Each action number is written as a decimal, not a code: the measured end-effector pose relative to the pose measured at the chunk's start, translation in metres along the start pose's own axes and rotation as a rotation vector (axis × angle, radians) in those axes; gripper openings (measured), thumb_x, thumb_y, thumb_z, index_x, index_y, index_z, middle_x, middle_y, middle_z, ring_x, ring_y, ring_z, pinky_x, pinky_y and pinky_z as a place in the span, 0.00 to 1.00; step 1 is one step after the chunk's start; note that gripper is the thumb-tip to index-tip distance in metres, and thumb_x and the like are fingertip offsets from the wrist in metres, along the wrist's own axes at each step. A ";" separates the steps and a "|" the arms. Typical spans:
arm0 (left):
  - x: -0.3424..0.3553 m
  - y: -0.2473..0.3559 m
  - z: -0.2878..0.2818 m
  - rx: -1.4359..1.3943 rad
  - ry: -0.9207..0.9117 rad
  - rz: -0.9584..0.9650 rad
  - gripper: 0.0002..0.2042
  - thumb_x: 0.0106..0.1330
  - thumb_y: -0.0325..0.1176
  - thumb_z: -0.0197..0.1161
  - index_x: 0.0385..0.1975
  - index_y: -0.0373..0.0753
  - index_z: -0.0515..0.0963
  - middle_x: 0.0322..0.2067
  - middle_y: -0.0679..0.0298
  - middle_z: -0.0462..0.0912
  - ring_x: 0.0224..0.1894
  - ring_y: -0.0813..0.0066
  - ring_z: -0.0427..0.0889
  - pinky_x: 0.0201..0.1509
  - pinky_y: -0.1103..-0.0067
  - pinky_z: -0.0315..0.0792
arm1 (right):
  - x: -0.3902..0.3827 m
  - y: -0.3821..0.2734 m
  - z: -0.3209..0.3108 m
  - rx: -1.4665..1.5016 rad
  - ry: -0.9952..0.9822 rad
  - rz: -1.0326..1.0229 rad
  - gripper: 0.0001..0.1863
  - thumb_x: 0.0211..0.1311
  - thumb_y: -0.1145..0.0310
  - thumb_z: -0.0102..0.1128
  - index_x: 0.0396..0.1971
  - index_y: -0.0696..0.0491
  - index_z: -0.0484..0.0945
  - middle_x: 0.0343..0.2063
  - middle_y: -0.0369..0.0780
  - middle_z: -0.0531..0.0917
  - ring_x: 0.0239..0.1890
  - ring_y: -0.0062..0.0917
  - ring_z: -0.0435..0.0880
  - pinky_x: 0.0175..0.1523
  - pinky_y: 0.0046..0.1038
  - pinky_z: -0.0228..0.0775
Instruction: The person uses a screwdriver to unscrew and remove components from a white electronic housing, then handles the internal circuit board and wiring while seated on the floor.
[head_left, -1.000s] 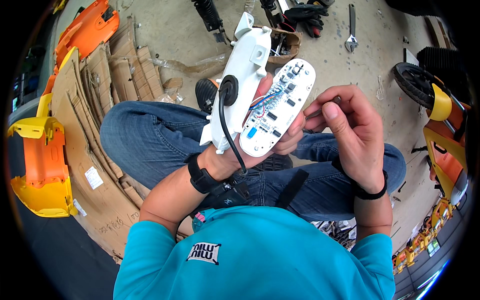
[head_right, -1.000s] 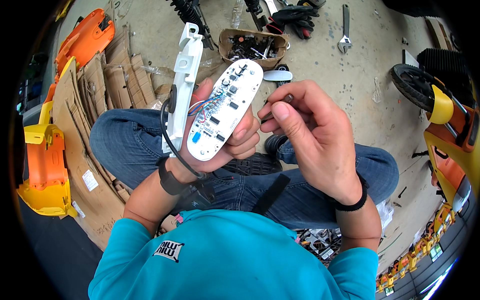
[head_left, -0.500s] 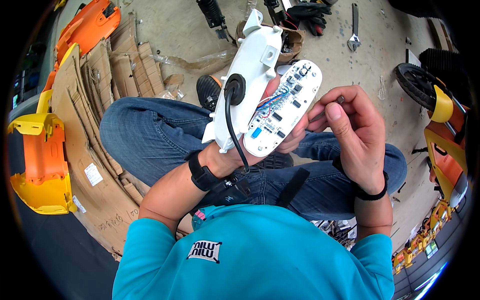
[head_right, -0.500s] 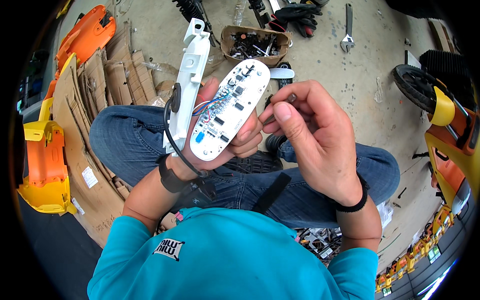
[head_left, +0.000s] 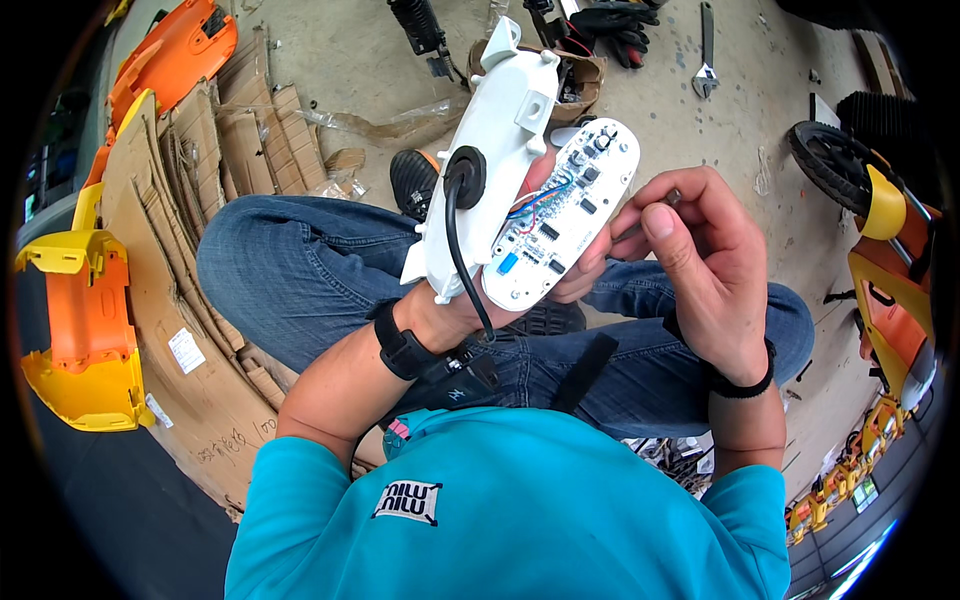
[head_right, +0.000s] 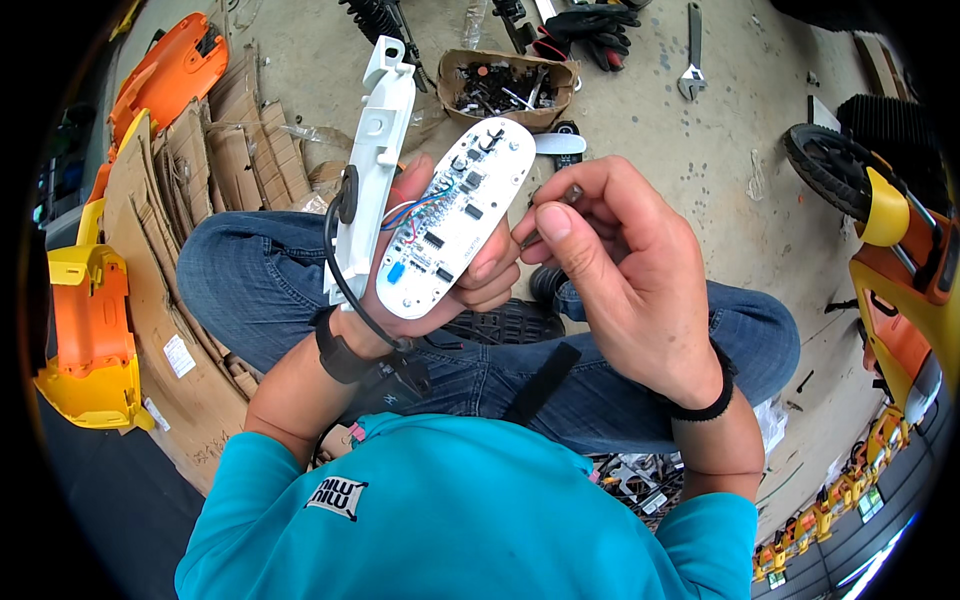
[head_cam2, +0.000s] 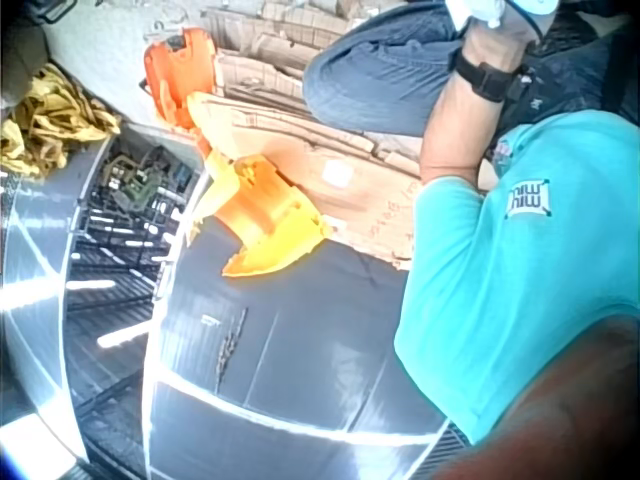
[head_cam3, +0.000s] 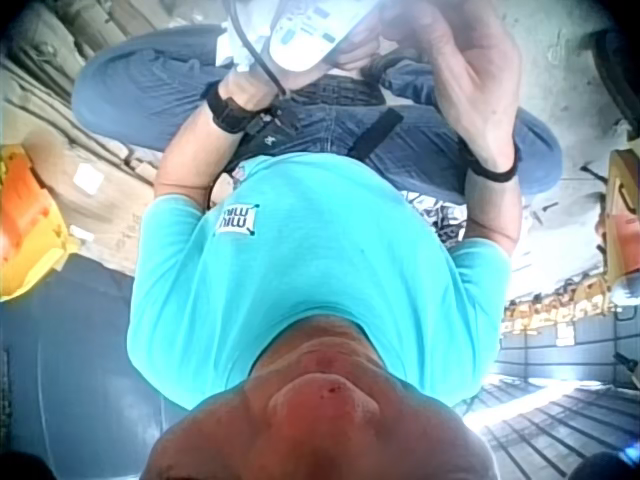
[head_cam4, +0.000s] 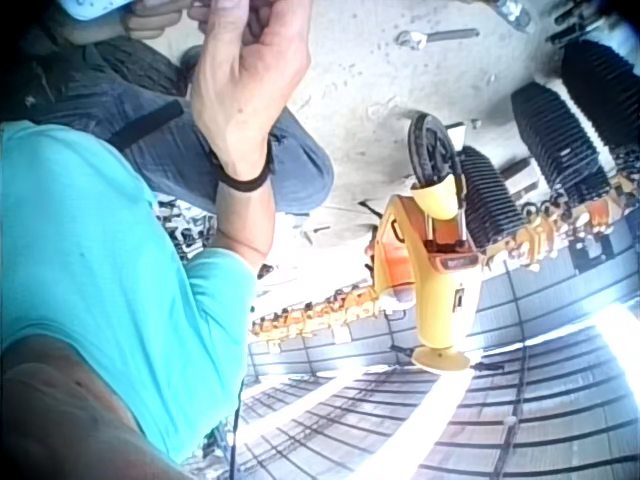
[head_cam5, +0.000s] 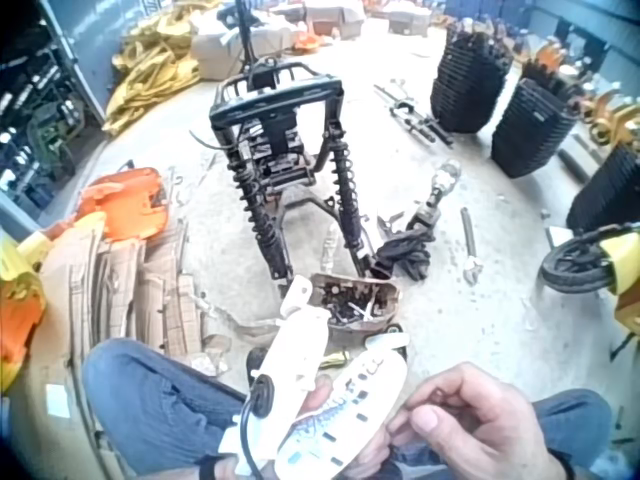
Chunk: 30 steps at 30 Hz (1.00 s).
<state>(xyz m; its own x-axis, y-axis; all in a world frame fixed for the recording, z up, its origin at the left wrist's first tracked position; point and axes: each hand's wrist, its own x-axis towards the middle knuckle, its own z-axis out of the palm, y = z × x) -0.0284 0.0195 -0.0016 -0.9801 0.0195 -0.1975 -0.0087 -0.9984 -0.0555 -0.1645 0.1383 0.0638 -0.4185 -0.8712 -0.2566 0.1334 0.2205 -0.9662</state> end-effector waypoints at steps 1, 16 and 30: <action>0.001 0.002 0.005 0.058 0.061 -0.014 0.28 0.68 0.57 0.38 0.41 0.34 0.71 0.29 0.59 0.73 0.25 0.75 0.71 0.25 0.82 0.61 | 0.000 0.000 0.000 0.000 0.001 -0.004 0.08 0.68 0.71 0.50 0.40 0.61 0.70 0.33 0.39 0.80 0.36 0.17 0.79 0.42 0.19 0.74; 0.004 0.005 0.020 0.174 0.136 -0.071 0.36 0.64 0.66 0.33 0.25 0.33 0.71 0.16 0.67 0.62 0.17 0.77 0.58 0.21 0.80 0.50 | 0.000 -0.001 0.000 -0.011 0.005 0.001 0.09 0.68 0.69 0.51 0.39 0.61 0.70 0.32 0.38 0.80 0.35 0.16 0.79 0.41 0.19 0.74; 0.004 0.007 0.019 0.231 0.173 -0.050 0.38 0.63 0.69 0.35 0.20 0.33 0.71 0.11 0.70 0.60 0.13 0.79 0.52 0.18 0.79 0.46 | 0.000 0.002 0.002 -0.022 0.041 -0.028 0.10 0.67 0.68 0.52 0.39 0.61 0.70 0.30 0.38 0.80 0.33 0.17 0.79 0.39 0.19 0.73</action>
<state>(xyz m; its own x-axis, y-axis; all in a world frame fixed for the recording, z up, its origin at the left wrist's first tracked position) -0.0365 0.0120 0.0161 -0.9290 0.0575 -0.3655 -0.1203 -0.9811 0.1515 -0.1625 0.1379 0.0623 -0.4583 -0.8587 -0.2295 0.1017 0.2058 -0.9733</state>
